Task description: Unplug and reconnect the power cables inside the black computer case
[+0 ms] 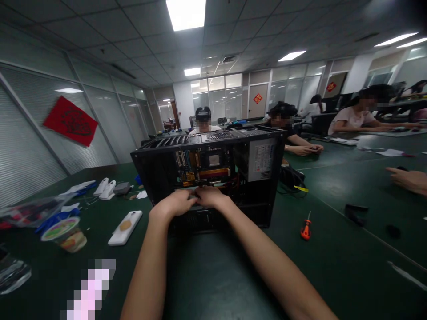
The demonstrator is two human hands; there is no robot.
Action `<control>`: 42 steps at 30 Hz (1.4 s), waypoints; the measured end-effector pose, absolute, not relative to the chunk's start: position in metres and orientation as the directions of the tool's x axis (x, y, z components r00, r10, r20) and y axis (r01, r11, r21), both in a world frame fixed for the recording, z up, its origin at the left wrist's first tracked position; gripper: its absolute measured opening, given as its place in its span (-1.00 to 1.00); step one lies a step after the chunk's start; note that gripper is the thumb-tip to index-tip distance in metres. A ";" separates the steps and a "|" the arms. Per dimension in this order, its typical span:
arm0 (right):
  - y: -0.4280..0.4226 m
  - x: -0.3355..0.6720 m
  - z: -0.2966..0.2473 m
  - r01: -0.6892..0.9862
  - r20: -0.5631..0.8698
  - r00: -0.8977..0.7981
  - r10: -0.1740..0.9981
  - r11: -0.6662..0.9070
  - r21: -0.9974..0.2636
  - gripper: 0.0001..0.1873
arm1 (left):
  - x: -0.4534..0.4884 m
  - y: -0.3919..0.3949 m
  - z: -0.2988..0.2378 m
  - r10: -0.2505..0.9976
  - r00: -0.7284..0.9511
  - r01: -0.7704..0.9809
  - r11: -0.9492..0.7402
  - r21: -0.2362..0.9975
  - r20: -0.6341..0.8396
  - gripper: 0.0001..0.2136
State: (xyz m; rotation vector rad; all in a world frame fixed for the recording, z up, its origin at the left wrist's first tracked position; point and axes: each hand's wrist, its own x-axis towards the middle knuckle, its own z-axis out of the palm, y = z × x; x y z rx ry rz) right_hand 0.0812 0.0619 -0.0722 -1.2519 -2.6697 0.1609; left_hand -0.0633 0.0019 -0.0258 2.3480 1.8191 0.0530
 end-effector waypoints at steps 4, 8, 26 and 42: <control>0.070 0.083 -0.073 0.745 0.150 -0.622 0.769 0.640 -0.189 -0.67 | -0.071 0.003 -0.024 0.953 0.278 0.914 -0.300 0.274 0.119 -0.59; 0.051 0.114 -0.048 0.504 0.359 -0.664 0.656 0.747 -0.433 -0.67 | -0.083 0.000 -0.025 0.884 0.381 0.820 -0.459 0.341 0.273 -0.38; -0.038 0.193 0.028 0.394 0.517 -0.447 0.730 0.680 -0.619 -0.67 | -0.030 -0.033 -0.002 0.581 0.514 0.504 -0.800 0.327 0.631 -0.46; -0.038 0.196 0.029 0.526 0.176 -0.694 0.698 0.658 -0.539 -0.62 | -0.022 -0.027 -0.004 0.511 0.570 0.429 -0.853 0.297 0.643 -0.75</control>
